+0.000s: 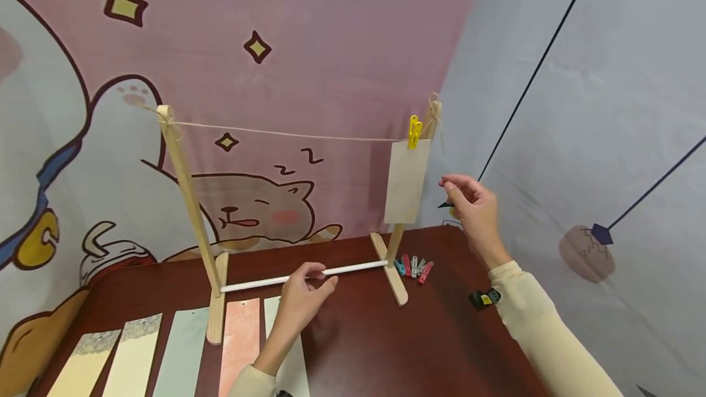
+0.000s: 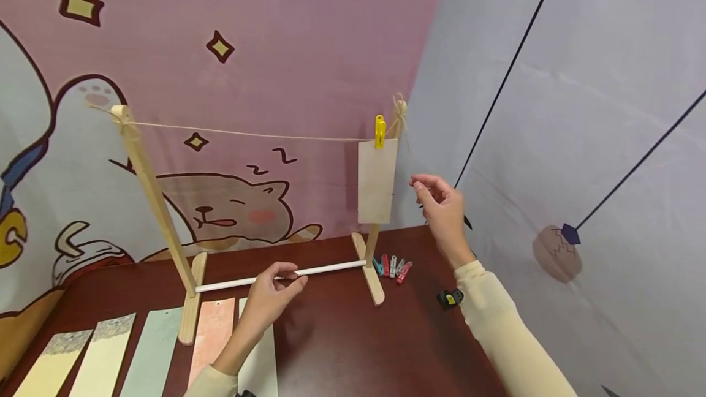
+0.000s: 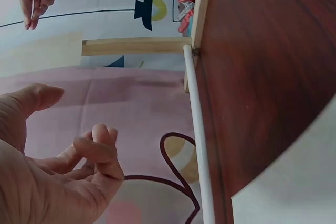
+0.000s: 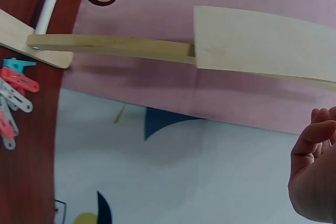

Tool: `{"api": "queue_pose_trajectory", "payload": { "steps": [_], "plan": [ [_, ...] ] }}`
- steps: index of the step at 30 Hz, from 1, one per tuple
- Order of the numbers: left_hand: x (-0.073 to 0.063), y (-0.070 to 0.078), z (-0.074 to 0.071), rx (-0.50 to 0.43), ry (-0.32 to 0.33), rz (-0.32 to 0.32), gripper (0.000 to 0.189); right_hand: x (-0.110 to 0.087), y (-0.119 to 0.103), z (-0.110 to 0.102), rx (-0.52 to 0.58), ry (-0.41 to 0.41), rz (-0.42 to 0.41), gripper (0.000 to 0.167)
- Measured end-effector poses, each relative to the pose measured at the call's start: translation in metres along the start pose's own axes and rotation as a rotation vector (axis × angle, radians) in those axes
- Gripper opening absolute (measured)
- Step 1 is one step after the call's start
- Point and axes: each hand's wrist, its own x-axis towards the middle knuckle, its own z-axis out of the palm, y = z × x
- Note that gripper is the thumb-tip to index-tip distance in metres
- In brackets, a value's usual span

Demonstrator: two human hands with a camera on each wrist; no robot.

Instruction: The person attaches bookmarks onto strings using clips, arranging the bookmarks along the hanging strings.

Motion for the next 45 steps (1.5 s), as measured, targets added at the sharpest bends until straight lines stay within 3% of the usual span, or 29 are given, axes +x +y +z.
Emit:
{"api": "queue_pose_trajectory", "payload": {
  "steps": [6,11,19,29,36,43,45],
  "plan": [
    [-0.015,-0.012,-0.018,0.124,0.027,-0.059,0.044,-0.009,0.025,0.005,-0.012,-0.003,0.04,0.034],
    [-0.024,-0.023,-0.028,0.221,0.064,-0.057,0.053,-0.019,0.045,0.002,-0.029,-0.001,0.098,0.035],
    [-0.028,-0.031,-0.027,0.161,0.068,-0.106,0.052,-0.028,0.067,-0.01,-0.141,0.036,0.121,0.031],
    [-0.045,-0.044,-0.037,0.143,0.081,-0.18,0.055,-0.047,0.097,-0.01,-0.173,0.03,0.188,0.032],
    [-0.056,-0.049,-0.034,0.11,0.085,-0.205,0.054,-0.06,0.111,-0.016,-0.257,0.015,0.239,0.038],
    [-0.063,-0.059,-0.043,0.171,0.092,-0.264,0.06,-0.072,0.125,-0.013,-0.235,0.013,0.258,0.033],
    [-0.066,-0.063,-0.045,0.18,0.089,-0.279,0.062,-0.077,0.118,-0.009,-0.224,0.005,0.272,0.03]
  ]
}}
